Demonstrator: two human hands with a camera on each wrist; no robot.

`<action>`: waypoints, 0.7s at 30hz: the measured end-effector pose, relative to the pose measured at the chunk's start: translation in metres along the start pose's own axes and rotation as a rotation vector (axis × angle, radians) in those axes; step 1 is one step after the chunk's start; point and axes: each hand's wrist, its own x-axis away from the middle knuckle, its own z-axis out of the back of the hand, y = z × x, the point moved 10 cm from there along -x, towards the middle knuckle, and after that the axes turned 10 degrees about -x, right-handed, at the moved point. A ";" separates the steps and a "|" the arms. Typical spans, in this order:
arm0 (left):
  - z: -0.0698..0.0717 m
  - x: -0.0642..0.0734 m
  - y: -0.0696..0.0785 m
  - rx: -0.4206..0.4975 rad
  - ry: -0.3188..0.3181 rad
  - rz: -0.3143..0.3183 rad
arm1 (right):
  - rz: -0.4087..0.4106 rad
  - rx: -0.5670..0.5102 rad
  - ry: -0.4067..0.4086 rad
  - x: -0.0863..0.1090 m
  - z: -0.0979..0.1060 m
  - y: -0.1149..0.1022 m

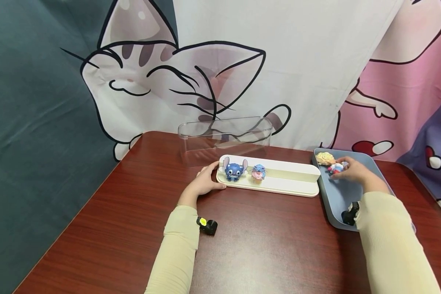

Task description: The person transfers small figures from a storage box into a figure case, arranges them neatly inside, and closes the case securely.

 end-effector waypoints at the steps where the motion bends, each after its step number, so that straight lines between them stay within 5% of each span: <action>1: 0.000 0.000 0.000 0.000 -0.001 0.000 | 0.005 0.008 0.003 0.001 0.001 -0.001; 9: 0.001 0.001 -0.001 0.000 0.003 0.007 | 0.038 0.055 0.080 0.011 0.014 -0.010; 21: 0.000 -0.001 -0.001 -0.004 0.010 -0.009 | -0.107 -0.022 0.077 0.019 0.020 -0.001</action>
